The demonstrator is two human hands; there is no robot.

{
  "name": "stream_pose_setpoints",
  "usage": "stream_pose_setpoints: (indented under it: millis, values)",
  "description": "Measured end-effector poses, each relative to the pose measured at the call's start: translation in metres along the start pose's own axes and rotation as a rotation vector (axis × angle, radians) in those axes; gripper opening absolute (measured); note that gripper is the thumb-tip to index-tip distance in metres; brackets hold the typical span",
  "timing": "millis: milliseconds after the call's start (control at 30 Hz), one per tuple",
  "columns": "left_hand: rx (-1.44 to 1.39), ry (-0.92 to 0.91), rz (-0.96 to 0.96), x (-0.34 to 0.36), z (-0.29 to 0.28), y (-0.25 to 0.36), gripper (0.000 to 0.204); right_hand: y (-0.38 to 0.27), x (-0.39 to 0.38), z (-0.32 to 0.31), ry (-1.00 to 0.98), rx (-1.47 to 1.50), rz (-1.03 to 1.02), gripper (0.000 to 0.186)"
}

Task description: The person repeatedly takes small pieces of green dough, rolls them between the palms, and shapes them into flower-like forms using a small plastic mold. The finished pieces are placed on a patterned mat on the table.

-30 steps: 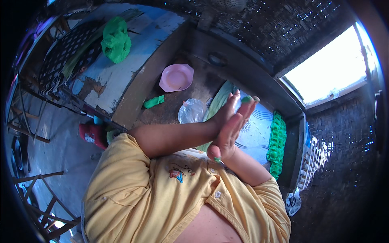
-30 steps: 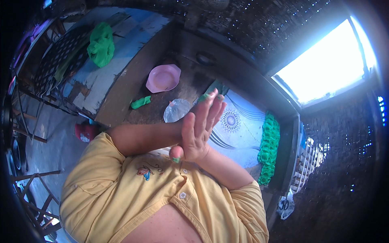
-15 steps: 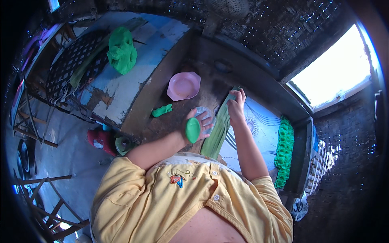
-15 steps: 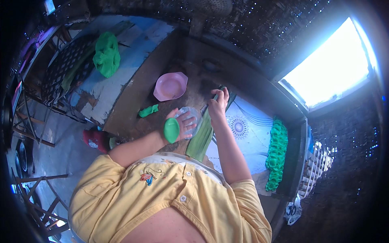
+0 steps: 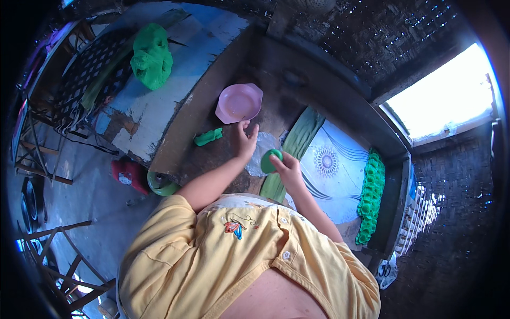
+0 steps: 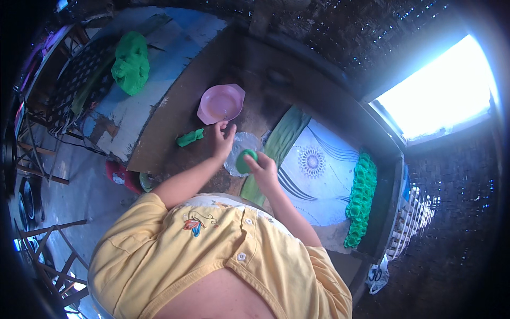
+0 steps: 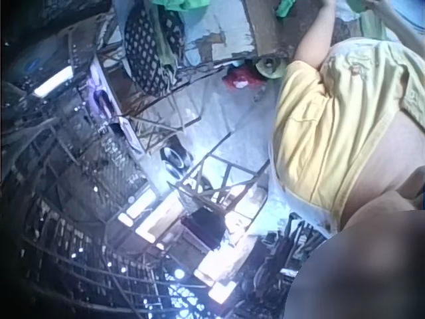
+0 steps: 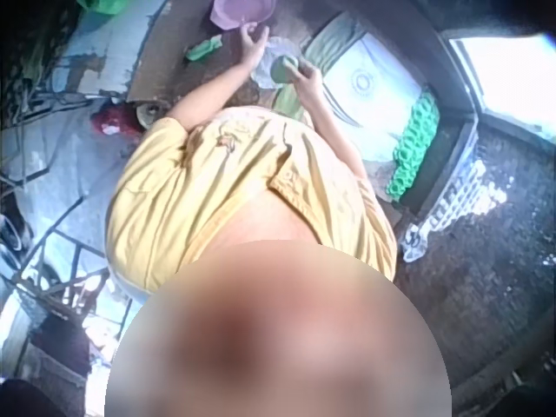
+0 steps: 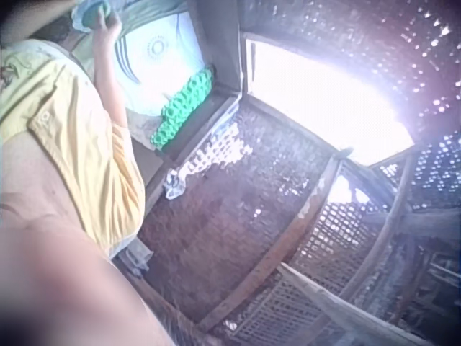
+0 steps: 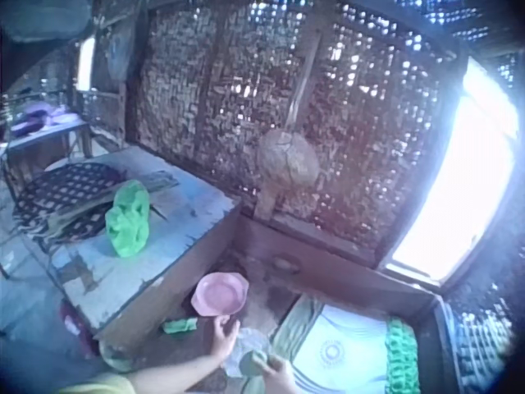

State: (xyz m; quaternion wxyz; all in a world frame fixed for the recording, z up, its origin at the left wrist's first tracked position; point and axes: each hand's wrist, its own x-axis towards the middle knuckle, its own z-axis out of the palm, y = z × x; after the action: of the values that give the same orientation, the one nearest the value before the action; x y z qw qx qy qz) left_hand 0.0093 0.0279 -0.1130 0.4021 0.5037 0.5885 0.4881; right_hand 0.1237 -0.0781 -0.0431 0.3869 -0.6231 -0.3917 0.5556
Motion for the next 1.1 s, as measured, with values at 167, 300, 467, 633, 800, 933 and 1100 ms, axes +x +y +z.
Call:
stream_pose_setpoints:
  millis: [167, 300, 467, 633, 800, 933, 1100]
  values:
    - [0.791, -0.304, 0.004, 0.008, -0.004, -0.032, 0.031, 0.026, -0.025, -0.036, 0.198, 0.342, 0.086, 0.028]
    - [0.518, -0.434, 0.344, 0.009, -0.002, -0.03, 0.018, 0.046, -0.037, -0.053, 0.222, 0.316, 0.073, 0.029]
    - [0.136, -0.546, 0.828, 0.004, -0.003, 0.013, 0.017, 0.066, -0.029, -0.058, 0.343, 0.239, -0.003, 0.039]
    - [-0.335, -0.823, 0.334, -0.002, -0.015, 0.057, 0.017, 0.06, -0.012, -0.043, 0.231, 0.508, -0.083, 0.056]
    - [-0.416, -0.823, 0.093, 0.0, -0.017, 0.052, 0.016, 0.03, -0.01, -0.029, 0.057, 0.564, -0.097, 0.049]
    - [-0.175, -0.55, 0.18, -0.024, -0.02, 0.022, 0.019, 0.013, -0.012, -0.057, 0.236, 0.425, -0.07, 0.042]
    - [0.51, -1.459, 0.773, -0.073, -0.04, -0.004, 0.039, 0.034, -0.003, -0.073, 0.196, -0.052, 0.025, 0.04]
